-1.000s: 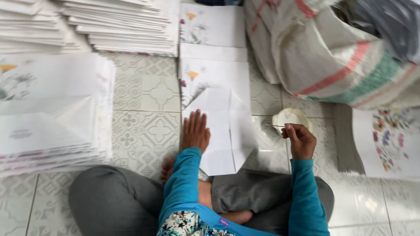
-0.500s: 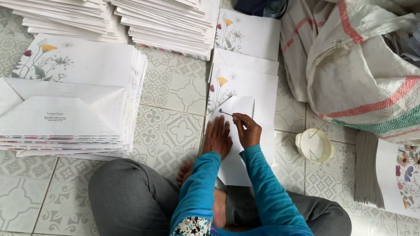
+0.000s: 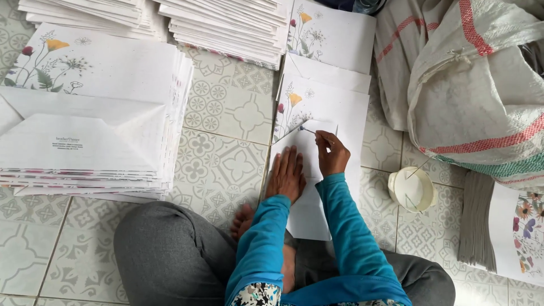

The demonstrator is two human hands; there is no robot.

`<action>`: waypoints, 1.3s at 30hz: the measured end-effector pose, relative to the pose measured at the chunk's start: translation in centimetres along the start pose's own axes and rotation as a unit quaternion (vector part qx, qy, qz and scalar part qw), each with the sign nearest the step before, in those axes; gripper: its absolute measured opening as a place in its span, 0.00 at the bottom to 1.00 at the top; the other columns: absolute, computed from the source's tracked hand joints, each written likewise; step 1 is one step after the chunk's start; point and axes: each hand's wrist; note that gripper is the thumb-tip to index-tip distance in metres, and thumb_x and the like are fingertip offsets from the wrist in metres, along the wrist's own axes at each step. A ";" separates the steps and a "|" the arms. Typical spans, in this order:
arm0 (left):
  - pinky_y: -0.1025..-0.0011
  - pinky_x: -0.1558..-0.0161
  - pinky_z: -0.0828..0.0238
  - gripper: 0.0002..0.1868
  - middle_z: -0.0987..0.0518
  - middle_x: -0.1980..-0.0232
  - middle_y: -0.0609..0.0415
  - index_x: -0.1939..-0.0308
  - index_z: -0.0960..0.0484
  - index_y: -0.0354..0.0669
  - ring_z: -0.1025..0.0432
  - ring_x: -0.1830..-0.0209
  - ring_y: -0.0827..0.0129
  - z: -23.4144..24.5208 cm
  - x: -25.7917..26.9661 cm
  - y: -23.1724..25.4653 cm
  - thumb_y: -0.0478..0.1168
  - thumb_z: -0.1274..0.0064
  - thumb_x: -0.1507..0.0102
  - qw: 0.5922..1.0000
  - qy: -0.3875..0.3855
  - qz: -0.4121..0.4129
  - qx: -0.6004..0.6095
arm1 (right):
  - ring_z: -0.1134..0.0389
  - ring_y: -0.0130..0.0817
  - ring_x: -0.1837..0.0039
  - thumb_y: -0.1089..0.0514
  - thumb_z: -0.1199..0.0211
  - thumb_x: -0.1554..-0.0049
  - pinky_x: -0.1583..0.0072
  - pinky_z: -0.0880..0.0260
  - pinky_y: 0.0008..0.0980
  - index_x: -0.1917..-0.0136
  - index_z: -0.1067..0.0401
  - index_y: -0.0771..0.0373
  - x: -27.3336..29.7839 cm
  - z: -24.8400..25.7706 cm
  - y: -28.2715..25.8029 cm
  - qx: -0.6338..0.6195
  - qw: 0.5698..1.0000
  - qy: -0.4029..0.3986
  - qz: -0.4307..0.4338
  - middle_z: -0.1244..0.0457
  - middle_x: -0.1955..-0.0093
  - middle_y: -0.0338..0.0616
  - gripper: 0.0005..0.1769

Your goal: A person manually assembles envelopes by applying glue to pre-printed paper and folding it into the final shape.

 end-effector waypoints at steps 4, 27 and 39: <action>0.53 0.19 0.76 0.31 0.53 0.16 0.47 0.22 0.47 0.45 0.62 0.16 0.57 -0.4 -0.4 -0.1 0.52 0.77 0.27 1.000 -0.003 -0.011 -0.022 | 0.24 0.44 0.56 0.65 0.29 0.42 0.53 0.21 0.41 0.51 0.18 0.58 1.2 -1.1 0.2 0.021 1.000 -0.002 0.015 0.26 0.56 0.47 0.06; 0.54 0.19 0.72 0.30 0.49 0.17 0.45 0.22 0.45 0.40 0.57 0.17 0.57 -0.8 -0.2 -0.3 0.49 0.76 0.26 0.998 0.058 -0.037 0.001 | 0.24 0.45 0.55 0.70 0.32 0.41 0.51 0.21 0.42 0.50 0.18 0.61 0.7 0.8 -2.0 -0.004 1.000 0.015 -0.003 0.26 0.54 0.50 0.08; 0.54 0.19 0.68 0.30 0.48 0.18 0.45 0.23 0.43 0.42 0.55 0.17 0.57 -2.1 -0.5 -0.4 0.50 0.74 0.26 0.997 0.065 -0.034 -0.018 | 0.24 0.41 0.56 0.66 0.30 0.42 0.52 0.21 0.40 0.51 0.18 0.55 1.1 -1.6 -0.3 0.004 0.999 -0.043 -0.010 0.26 0.57 0.44 0.08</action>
Point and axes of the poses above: each hand's wrist, its own x-axis away from the middle knuckle, its own z-axis out of the back of the hand, y = z × x
